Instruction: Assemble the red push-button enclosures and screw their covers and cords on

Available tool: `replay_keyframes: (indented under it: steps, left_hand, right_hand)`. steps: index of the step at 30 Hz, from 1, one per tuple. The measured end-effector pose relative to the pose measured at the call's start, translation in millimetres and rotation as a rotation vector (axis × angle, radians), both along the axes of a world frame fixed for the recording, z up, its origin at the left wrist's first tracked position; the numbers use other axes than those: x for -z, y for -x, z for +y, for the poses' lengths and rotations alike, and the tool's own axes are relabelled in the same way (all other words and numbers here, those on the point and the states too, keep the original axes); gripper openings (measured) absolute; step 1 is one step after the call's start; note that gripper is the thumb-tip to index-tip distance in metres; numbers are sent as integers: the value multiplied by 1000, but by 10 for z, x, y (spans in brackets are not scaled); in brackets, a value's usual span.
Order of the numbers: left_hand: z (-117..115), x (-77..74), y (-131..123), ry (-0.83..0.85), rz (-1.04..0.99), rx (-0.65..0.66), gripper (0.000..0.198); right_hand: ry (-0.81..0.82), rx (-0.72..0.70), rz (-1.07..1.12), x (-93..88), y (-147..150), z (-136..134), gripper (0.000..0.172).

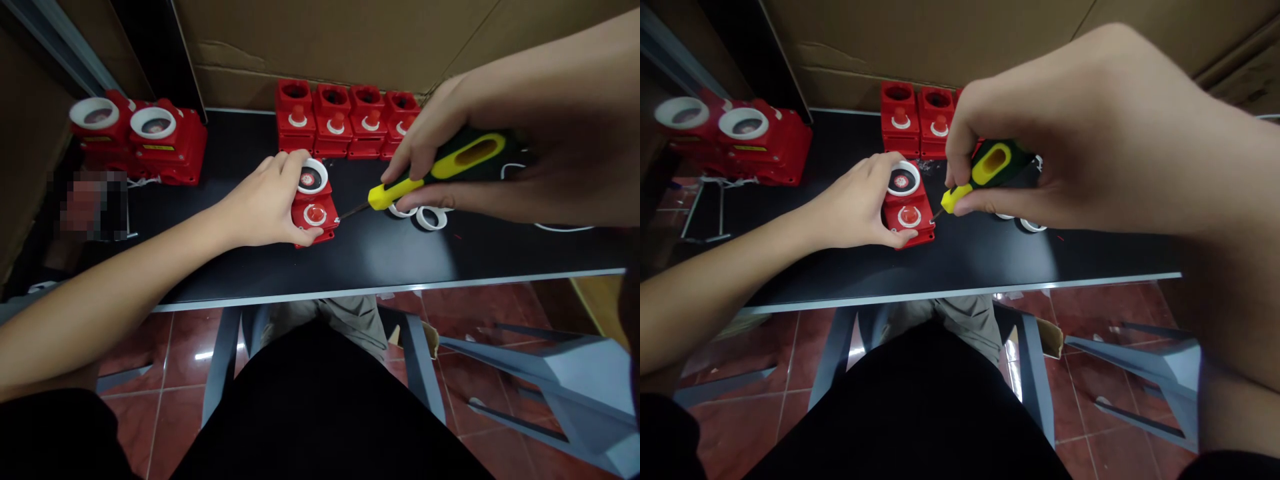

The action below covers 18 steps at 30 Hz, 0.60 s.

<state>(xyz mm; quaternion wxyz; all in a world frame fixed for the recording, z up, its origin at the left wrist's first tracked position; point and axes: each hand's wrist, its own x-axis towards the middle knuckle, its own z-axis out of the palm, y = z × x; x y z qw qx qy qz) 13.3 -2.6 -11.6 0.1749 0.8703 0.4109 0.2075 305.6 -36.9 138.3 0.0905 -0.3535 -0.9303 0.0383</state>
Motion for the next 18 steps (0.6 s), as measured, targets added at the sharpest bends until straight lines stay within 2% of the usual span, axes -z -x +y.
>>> replay_keyframes:
  steps: [5,10,16,18]
  left_hand:
    - [9,10,10,-6,-6,4,109]
    - [20,31,14,-14,-8,7,110]
    - [14,4,-3,17,-8,-10,110]
    - [16,4,-5,23,-11,-6,110]
  right_hand:
    - [-57,13,-46,16,58,-25,56]
    - [-43,-8,-24,12,92,-54,49]
    - [-37,57,-28,9,58,-14,50]
    - [-29,30,-35,16,31,28,47]
